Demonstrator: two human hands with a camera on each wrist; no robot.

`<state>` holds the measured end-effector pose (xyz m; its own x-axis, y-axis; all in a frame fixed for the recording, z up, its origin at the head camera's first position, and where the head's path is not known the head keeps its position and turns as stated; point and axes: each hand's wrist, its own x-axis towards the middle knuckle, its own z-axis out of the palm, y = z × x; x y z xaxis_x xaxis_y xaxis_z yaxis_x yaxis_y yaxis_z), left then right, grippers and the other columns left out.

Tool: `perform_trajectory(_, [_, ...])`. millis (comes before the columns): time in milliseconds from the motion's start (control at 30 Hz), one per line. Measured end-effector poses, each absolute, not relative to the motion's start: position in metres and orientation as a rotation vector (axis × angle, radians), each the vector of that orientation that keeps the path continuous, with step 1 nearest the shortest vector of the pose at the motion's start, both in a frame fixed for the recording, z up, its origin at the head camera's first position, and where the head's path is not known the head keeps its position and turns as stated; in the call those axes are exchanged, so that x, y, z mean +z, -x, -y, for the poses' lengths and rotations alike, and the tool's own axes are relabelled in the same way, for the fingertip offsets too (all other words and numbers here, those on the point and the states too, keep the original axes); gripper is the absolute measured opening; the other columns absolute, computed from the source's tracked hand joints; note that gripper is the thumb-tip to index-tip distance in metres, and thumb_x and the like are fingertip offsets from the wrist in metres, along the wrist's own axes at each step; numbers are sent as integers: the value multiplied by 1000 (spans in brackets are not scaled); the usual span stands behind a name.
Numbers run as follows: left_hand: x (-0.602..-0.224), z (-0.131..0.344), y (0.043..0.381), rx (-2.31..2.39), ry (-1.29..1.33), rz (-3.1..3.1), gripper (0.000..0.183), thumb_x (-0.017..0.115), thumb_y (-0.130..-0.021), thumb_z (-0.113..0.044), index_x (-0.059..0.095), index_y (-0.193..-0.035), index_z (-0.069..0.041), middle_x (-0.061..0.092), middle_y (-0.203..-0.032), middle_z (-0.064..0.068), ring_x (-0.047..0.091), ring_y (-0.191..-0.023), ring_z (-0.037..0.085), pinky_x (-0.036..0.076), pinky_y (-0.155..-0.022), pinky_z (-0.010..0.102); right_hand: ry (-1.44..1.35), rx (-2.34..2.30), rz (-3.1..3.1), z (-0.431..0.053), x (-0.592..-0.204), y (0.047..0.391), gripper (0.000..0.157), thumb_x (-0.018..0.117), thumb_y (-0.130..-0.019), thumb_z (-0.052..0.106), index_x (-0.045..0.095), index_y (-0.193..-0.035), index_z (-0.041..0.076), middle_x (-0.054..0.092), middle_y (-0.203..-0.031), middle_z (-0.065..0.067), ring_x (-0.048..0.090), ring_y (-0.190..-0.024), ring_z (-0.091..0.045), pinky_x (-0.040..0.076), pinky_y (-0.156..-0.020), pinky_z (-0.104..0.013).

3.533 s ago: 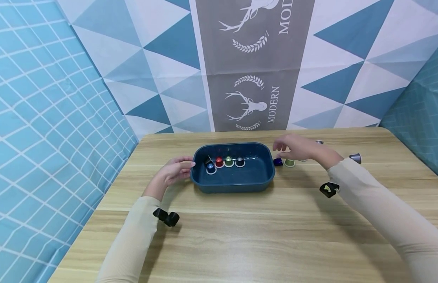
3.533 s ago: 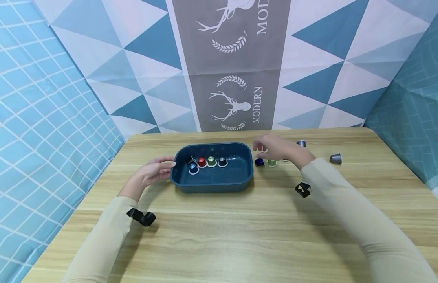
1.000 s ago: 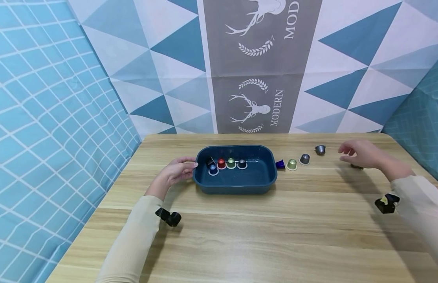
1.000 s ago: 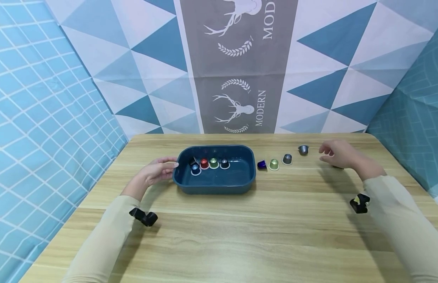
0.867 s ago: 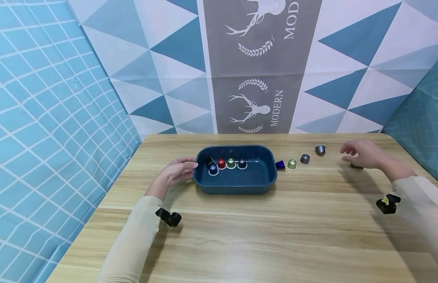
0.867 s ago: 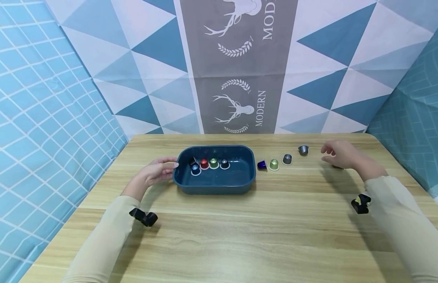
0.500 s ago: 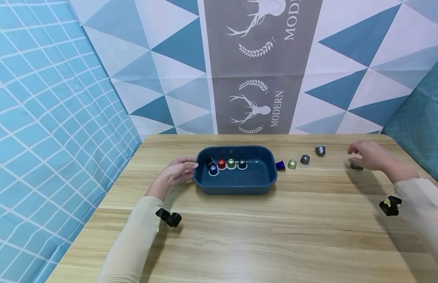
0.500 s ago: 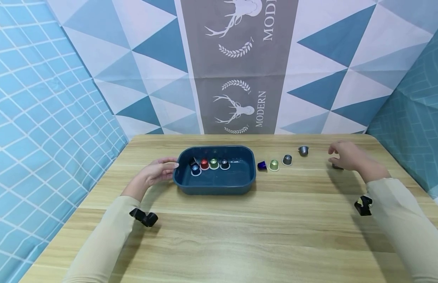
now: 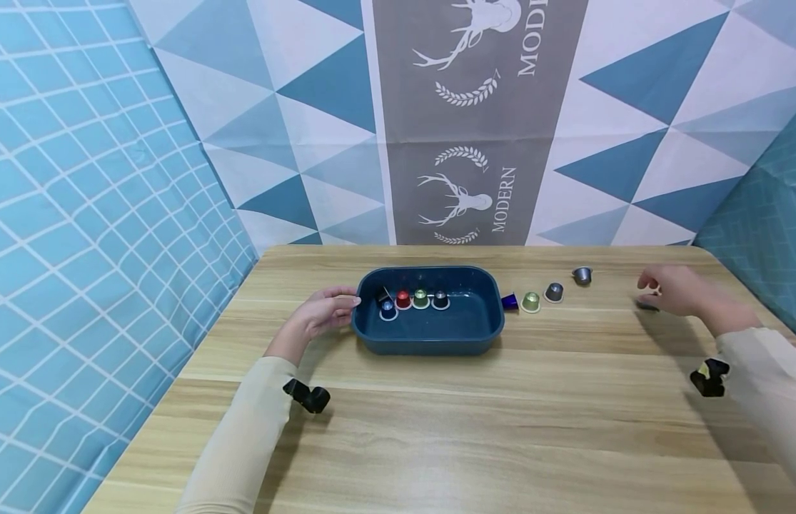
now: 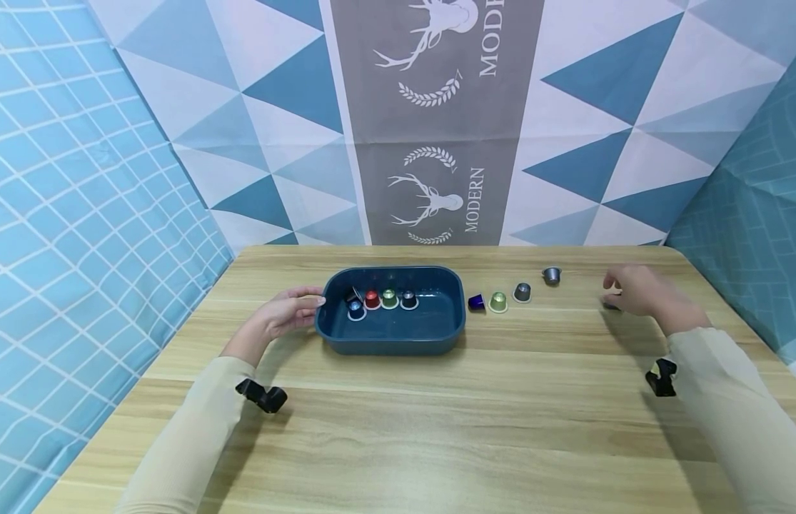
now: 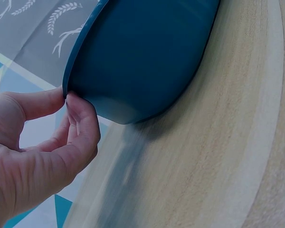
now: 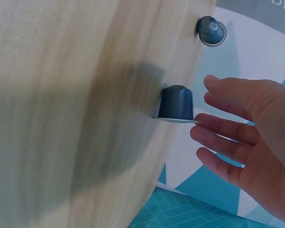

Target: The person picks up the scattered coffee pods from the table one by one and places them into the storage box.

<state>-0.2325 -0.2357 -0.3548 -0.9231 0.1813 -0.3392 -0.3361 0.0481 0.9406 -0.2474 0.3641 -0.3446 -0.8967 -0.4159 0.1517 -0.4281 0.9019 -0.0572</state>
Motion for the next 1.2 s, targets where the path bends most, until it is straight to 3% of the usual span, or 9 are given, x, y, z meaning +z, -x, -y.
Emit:
perform_trajectory(333, [-354, 235, 232, 1931, 158, -1963, 30, 56, -96, -9, 48, -125, -5, 64, -84, -4, 61, -70, 5, 52, -66, 19, -598, 210, 2984, -372, -359, 252, 11, 72, -78, 6, 62, -79, 1, 63, -72, -4, 52, -65, -13, 44, -59, -32])
perform_trajectory(1200, [-353, 235, 231, 1904, 151, -1992, 39, 56, -96, -9, 45, -132, -1, 65, -87, -2, 62, -73, 6, 53, -68, 19, -589, 244, 2998, -357, -363, 252, 13, 72, -80, 6, 65, -87, -2, 66, -79, -9, 59, -72, -19, 50, -66, -41])
